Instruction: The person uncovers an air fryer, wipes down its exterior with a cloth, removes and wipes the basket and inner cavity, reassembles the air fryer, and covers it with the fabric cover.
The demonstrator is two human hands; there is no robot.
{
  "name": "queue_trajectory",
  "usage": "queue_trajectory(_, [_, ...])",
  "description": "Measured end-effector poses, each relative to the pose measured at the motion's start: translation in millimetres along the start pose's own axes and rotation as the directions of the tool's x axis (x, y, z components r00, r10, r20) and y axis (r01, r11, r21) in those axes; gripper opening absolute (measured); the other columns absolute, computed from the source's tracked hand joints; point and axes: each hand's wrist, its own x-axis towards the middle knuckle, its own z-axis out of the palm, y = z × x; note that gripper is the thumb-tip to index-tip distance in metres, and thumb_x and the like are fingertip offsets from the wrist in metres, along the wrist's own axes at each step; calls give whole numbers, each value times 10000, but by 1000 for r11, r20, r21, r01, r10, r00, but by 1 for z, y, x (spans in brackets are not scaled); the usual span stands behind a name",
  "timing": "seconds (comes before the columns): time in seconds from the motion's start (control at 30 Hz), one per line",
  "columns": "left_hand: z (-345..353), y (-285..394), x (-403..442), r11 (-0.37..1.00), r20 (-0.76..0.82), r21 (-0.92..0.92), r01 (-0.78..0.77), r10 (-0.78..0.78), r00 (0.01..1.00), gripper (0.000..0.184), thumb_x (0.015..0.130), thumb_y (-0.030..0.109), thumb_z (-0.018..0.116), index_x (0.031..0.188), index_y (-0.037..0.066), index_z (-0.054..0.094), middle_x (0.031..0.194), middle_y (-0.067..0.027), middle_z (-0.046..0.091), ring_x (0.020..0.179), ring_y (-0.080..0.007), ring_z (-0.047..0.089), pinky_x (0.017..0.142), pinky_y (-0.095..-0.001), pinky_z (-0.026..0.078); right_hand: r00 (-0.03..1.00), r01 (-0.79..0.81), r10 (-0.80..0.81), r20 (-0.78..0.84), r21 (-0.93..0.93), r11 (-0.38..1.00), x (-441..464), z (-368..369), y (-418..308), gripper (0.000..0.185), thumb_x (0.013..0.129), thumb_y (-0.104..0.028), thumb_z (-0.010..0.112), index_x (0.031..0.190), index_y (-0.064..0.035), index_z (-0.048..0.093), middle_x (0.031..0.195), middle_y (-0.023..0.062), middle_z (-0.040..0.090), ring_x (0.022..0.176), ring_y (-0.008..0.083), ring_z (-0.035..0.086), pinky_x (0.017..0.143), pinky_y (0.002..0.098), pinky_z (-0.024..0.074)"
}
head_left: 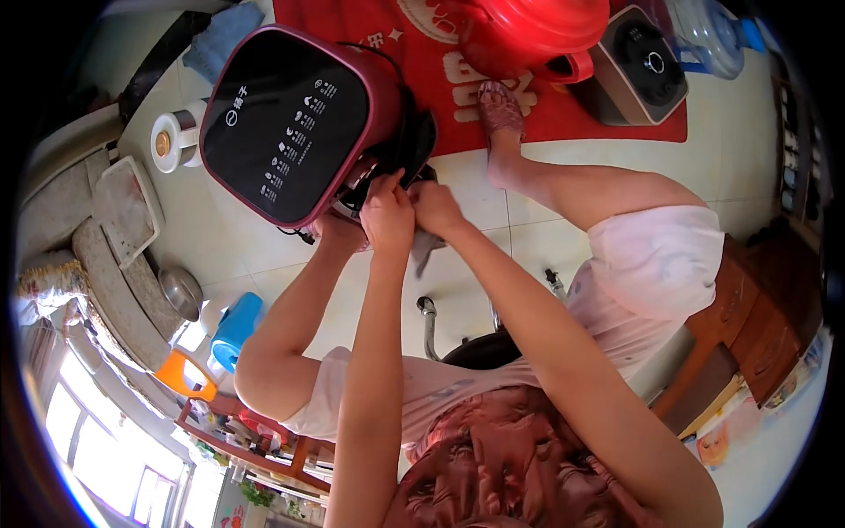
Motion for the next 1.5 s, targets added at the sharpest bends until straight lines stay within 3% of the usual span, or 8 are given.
queue_trajectory(0.17, [13,-13,-27,972,-50,42,-232,234,971,316,757,-67,517,1061,-49,602,1208,-221,559,1019,-379,567,840,-426,483,959,179,-136,-247,163,970,29,-36,-1,260,831,-269,561,863,-46,692,861,215,661,877,389,630,789,450,495])
queue_trajectory(0.43, [5,-12,-43,957,-135,-271,-100,66,989,345,793,-59,546,1136,-68,509,1318,-206,464,1080,-365,566,872,-383,488,953,106,-72,-294,103,989,60,-34,-24,232,764,-243,651,853,-35,704,837,223,657,839,394,633,790,439,492])
queue_trajectory(0.53, [7,-7,-44,327,60,-869,372,-675,735,248,879,24,560,1103,-67,503,1260,-184,467,1158,-315,527,879,-368,531,964,48,-16,-266,116,992,57,-42,-25,262,752,-266,672,880,-41,711,832,212,665,846,377,642,799,409,496])
queue_trajectory(0.63, [7,-21,-28,70,228,-932,355,-649,726,259,904,111,579,1080,-47,475,1097,-146,542,991,-246,618,795,-349,560,974,-14,51,-220,168,986,62,-43,-19,247,732,-231,730,850,-16,698,729,124,668,693,204,640,692,303,494])
queue_trajectory(0.7, [10,-29,-13,-105,322,-932,346,-674,664,257,880,102,607,1055,-42,485,1005,-127,586,864,-216,650,729,-340,573,986,-22,67,-153,279,960,70,-43,-13,300,722,-205,737,943,-7,688,828,179,674,806,295,650,765,343,498])
queue_trajectory(1.03, [41,-55,8,859,-137,-271,434,-481,866,429,698,116,685,1097,20,559,847,-112,637,719,-280,641,621,-377,501,940,165,-254,-228,-346,923,43,-36,-39,339,733,-148,713,998,-67,517,784,186,653,818,390,635,725,467,498])
queue_trajectory(1.3, [26,-40,-7,929,-342,-97,359,-369,864,430,732,75,662,1139,3,542,1204,-169,452,968,-333,577,759,-421,492,954,211,-297,-28,-640,739,61,-26,-49,163,810,-184,579,922,-88,647,809,179,666,793,363,646,693,449,512])
queue_trajectory(1.5, [12,-48,-33,905,-509,-328,271,-411,757,488,777,-35,568,1250,-21,451,1283,-193,338,1115,-332,473,907,-416,425,924,270,-320,-210,-234,934,47,-36,-34,185,817,-178,610,956,-60,641,838,141,680,816,300,656,736,389,513])
